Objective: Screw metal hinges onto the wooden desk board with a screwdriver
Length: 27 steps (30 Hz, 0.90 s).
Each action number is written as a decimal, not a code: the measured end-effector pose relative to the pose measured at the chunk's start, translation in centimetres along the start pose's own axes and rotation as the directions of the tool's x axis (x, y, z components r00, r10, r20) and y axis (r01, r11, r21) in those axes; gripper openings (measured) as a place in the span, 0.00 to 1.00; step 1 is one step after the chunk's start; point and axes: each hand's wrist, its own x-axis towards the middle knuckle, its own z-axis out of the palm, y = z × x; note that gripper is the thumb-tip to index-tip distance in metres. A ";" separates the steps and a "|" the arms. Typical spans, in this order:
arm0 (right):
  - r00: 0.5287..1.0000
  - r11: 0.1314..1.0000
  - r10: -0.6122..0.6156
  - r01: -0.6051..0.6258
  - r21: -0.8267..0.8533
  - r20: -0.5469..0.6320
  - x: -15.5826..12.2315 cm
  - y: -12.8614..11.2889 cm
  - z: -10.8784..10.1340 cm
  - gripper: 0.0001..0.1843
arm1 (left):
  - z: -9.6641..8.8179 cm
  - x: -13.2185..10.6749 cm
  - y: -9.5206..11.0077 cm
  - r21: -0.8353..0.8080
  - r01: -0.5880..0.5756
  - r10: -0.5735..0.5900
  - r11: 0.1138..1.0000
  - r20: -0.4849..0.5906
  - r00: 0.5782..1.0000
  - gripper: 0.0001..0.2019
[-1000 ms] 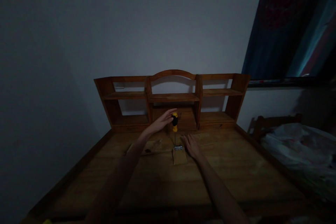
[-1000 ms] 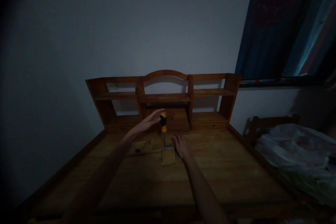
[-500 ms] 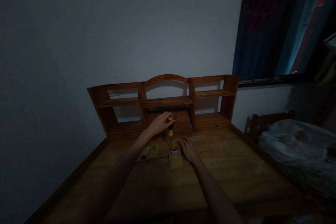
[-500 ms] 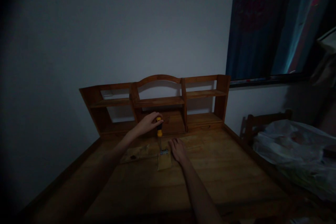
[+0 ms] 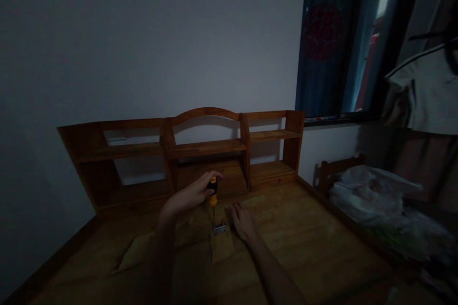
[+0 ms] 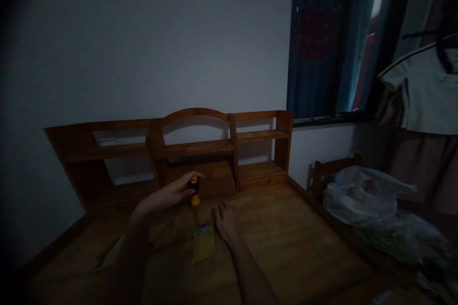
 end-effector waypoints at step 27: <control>0.999 0.999 -0.041 0.041 0.000 -0.002 1.4 0.9 0.9 0.25 | 1.0 2.3 -0.8 0.161 0.146 -0.108 0.976 -0.223 0.969 0.16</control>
